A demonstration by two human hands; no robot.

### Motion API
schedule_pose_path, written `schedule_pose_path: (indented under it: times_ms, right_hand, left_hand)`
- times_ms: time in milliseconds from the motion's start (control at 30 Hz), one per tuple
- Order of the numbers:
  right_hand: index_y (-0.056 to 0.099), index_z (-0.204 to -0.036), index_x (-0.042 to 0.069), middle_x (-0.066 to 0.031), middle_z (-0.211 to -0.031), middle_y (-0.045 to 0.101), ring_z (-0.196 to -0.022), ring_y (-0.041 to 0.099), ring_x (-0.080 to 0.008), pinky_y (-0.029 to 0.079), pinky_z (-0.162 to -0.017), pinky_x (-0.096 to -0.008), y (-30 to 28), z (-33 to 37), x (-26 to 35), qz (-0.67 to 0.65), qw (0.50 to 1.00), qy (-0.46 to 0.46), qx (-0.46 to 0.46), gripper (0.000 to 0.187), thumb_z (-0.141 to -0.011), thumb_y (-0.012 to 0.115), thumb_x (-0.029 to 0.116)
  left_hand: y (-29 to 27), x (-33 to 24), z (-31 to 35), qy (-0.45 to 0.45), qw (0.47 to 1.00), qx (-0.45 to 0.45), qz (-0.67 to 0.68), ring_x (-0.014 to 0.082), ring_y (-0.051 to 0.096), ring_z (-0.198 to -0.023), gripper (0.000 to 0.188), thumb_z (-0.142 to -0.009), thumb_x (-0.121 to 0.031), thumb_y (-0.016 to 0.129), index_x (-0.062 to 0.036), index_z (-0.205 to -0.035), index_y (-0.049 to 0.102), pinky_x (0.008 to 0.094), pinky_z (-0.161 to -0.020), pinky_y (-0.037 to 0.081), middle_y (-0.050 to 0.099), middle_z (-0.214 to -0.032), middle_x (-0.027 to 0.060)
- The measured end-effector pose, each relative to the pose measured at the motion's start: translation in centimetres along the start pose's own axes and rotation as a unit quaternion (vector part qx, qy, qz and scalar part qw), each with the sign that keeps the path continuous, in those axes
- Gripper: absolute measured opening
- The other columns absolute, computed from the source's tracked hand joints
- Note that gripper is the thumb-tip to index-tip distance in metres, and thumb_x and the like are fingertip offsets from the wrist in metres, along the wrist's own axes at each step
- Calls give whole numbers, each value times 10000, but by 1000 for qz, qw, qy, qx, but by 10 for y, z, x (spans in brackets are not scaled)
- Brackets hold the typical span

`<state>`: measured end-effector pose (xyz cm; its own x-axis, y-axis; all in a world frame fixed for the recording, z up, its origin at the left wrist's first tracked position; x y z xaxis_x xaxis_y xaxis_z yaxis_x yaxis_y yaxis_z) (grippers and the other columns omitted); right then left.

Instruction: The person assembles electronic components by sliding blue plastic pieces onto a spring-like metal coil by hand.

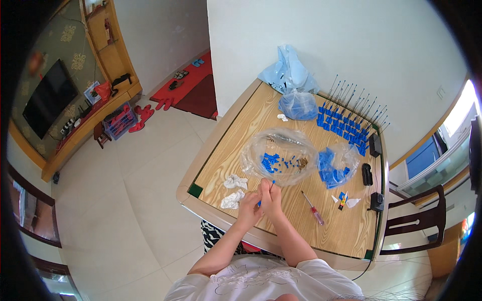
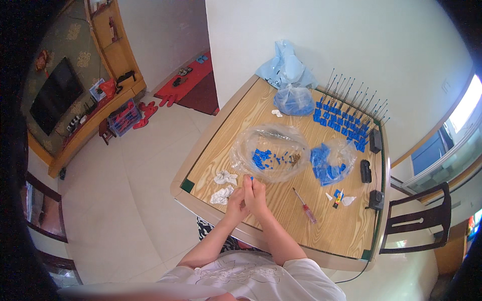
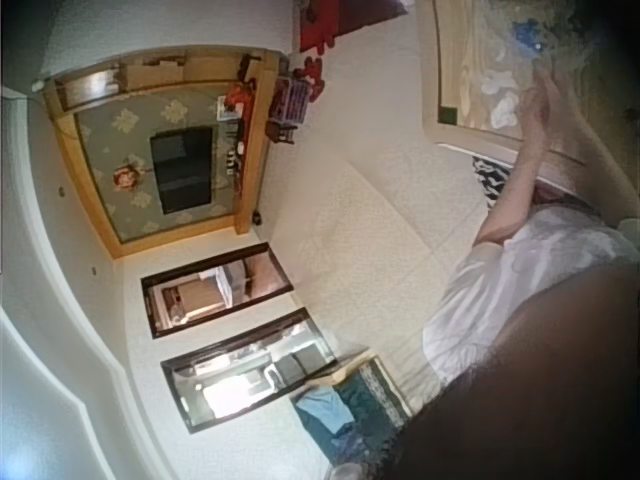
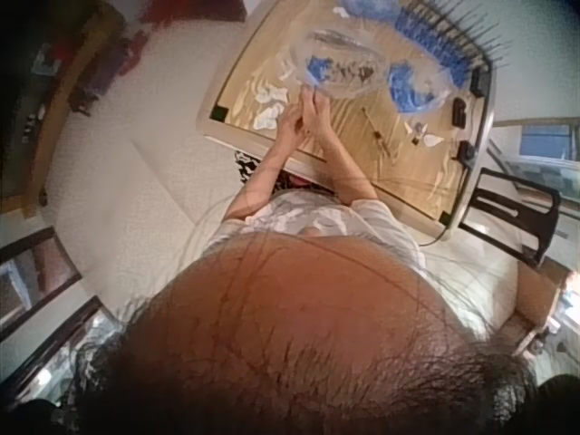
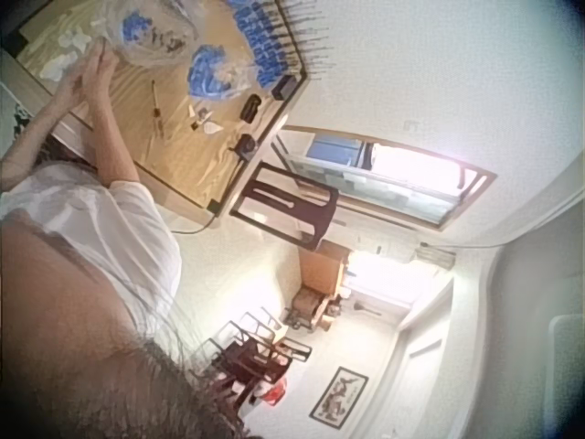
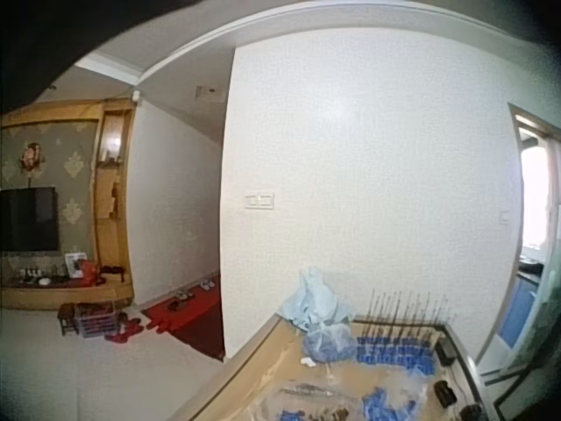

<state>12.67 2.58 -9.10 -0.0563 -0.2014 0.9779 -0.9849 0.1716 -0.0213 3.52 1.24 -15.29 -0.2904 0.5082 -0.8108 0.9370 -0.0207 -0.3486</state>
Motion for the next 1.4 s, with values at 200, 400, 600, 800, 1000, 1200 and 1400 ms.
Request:
schedule_pose_path:
  times_ms: [200, 400, 600, 800, 1000, 1200, 1400]
  right_hand:
    - [410, -609, 61, 36, -556, 381, -522, 333, -53, 274, -467, -228, 2, 1, 10, -13, 1000, 8, 2, 361, -942, 413, 200]
    - [411, -608, 58, 36, -556, 380, -524, 335, -50, 269, -463, -230, 1, 1, 12, -12, 1000, 13, 1, 364, -939, 416, 208]
    - [410, -606, 56, 34, -556, 384, -523, 339, -51, 270, -462, -228, 1, 0, 13, -9, 1000, 9, -3, 355, -934, 415, 191]
    - [401, -602, 61, 35, -553, 375, -518, 333, -52, 267, -460, -228, 0, 0, 6, -17, 1000, -1, -1, 354, -936, 412, 178]
    - [401, -605, 64, 37, -546, 365, -509, 323, -52, 263, -457, -228, 1, 0, 6, -19, 1000, -9, 1, 362, -946, 408, 184]
    - [404, -614, 62, 37, -550, 362, -510, 319, -54, 263, -458, -230, -1, -1, 1, -22, 1000, -7, 5, 354, -947, 408, 185]
    - [416, -624, 56, 36, -553, 369, -511, 326, -55, 267, -459, -230, -1, 0, 4, -14, 1000, -8, 4, 345, -944, 414, 183]
  left_hand:
    - [-2, 0, 0, 36, 999, -3, -27, 294, 525, -820, 465, -616, -6, 655, -54, -1067, 550, 361, -719, 414, 574, -896, 99]
    - [-3, -4, -2, 34, 999, 2, -26, 307, 529, -840, 470, -620, -8, 652, -52, -1077, 550, 371, -738, 417, 582, -927, 108]
    - [-2, -5, -3, 25, 999, -11, -17, 311, 502, -807, 371, -568, 12, 647, -13, -932, 580, 386, -697, 417, 549, -842, 113]
    - [-3, -10, -4, 27, 999, -5, -26, 315, 504, -816, 371, -568, 18, 642, -16, -932, 579, 382, -708, 417, 553, -852, 113]
    - [-2, -7, -2, 27, 999, -14, -26, 318, 503, -824, 397, -564, 32, 634, -24, -952, 573, 388, -725, 417, 555, -870, 113]
    - [-2, -8, -3, 21, 999, 5, -27, 311, 533, -822, 400, -635, 3, 635, -46, -1027, 567, 374, -723, 417, 576, -892, 117]
    - [-2, -9, -3, 33, 999, -14, -29, 307, 500, -791, 380, -582, 10, 644, -27, -954, 580, 382, -691, 410, 548, -836, 106]
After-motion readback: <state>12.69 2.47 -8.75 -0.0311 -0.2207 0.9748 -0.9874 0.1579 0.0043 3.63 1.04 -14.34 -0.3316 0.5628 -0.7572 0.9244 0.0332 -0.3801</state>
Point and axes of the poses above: each hand's wrist, its own z-axis away from the middle knuckle, its own y-axis out of the palm, x = y × z, the point moved 2 cm from there along -z, towards the middle knuckle
